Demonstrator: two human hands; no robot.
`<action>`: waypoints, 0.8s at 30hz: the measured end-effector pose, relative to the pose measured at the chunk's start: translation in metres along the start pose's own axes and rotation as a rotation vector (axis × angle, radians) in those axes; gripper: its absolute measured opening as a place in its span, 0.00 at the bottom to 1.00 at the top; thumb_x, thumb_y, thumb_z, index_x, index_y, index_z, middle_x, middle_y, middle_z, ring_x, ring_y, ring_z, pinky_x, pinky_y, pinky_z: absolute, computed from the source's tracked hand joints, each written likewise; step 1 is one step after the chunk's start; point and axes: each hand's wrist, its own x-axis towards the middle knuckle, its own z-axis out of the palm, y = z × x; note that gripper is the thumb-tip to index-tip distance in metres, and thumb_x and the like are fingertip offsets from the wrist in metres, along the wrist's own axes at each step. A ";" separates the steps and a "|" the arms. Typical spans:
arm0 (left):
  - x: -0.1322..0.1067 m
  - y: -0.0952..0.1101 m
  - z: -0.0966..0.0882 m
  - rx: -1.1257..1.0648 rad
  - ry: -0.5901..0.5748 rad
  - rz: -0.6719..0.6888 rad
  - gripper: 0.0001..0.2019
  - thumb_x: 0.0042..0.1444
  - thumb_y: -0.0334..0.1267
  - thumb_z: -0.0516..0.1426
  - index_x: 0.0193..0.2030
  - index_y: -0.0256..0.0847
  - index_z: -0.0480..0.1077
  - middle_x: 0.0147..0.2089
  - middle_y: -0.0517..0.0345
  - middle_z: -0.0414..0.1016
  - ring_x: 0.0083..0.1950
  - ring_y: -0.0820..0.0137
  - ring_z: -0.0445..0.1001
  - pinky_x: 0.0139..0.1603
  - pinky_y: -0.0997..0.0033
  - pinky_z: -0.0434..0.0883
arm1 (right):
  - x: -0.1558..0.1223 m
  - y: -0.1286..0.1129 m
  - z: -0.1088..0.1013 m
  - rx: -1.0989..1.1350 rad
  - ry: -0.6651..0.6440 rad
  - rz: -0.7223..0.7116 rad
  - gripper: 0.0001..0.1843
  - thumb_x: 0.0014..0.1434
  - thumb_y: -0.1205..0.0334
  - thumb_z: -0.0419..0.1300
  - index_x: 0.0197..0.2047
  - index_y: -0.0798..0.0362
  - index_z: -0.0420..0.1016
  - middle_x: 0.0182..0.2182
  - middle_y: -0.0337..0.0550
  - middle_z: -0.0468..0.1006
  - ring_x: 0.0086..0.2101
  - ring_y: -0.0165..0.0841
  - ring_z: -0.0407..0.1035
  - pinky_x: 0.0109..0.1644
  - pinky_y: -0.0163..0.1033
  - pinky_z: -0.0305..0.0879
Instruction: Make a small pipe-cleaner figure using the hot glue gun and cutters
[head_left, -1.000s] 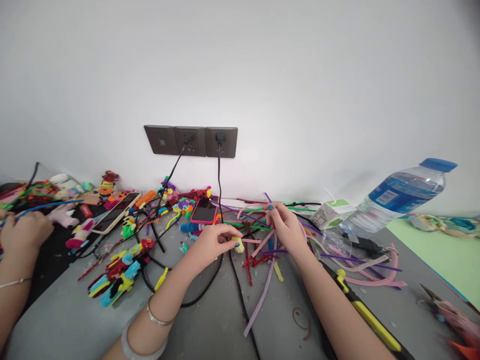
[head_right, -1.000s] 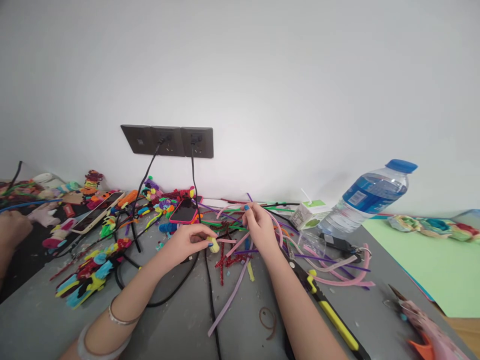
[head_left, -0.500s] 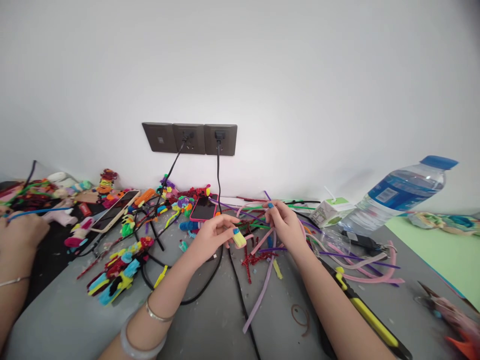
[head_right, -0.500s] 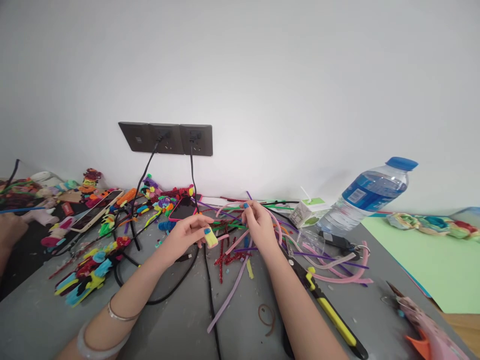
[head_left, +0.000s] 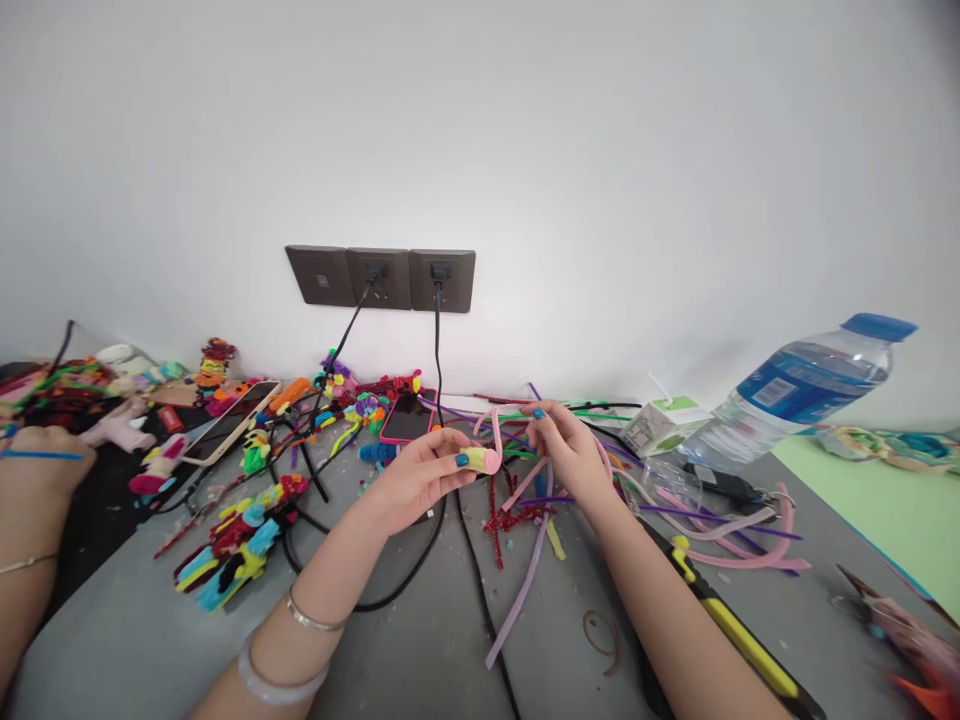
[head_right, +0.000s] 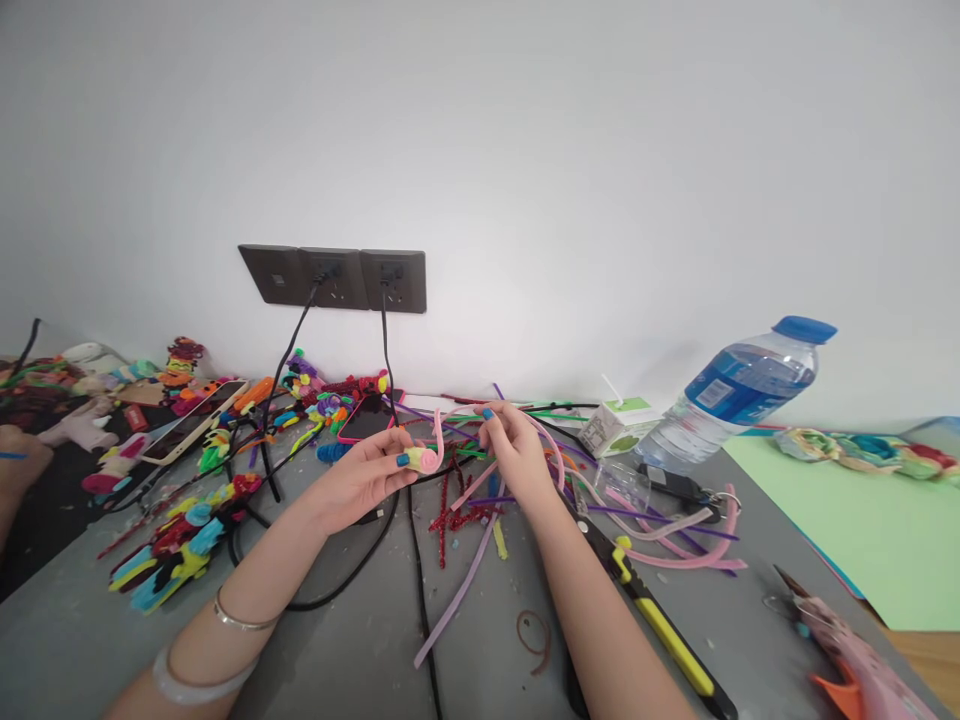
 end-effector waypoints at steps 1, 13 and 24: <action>0.000 0.000 0.000 -0.003 -0.001 -0.002 0.11 0.47 0.31 0.69 0.37 0.35 0.74 0.39 0.58 0.77 0.40 0.75 0.77 0.45 0.75 0.75 | 0.000 -0.001 0.000 0.014 -0.031 0.001 0.18 0.63 0.45 0.54 0.41 0.52 0.72 0.19 0.34 0.67 0.21 0.30 0.60 0.26 0.37 0.55; 0.002 0.000 0.006 -0.070 0.068 -0.081 0.11 0.49 0.31 0.69 0.39 0.34 0.76 0.36 0.54 0.80 0.34 0.76 0.79 0.33 0.85 0.75 | -0.008 -0.011 -0.001 0.319 -0.357 0.019 0.18 0.61 0.48 0.62 0.51 0.46 0.75 0.33 0.41 0.72 0.31 0.32 0.64 0.33 0.36 0.60; 0.003 -0.006 0.004 -0.018 0.027 -0.069 0.14 0.46 0.31 0.70 0.40 0.36 0.76 0.39 0.56 0.78 0.36 0.76 0.78 0.38 0.79 0.74 | -0.007 -0.011 0.004 0.340 -0.342 0.116 0.15 0.61 0.51 0.63 0.48 0.48 0.74 0.33 0.40 0.73 0.30 0.30 0.65 0.33 0.36 0.63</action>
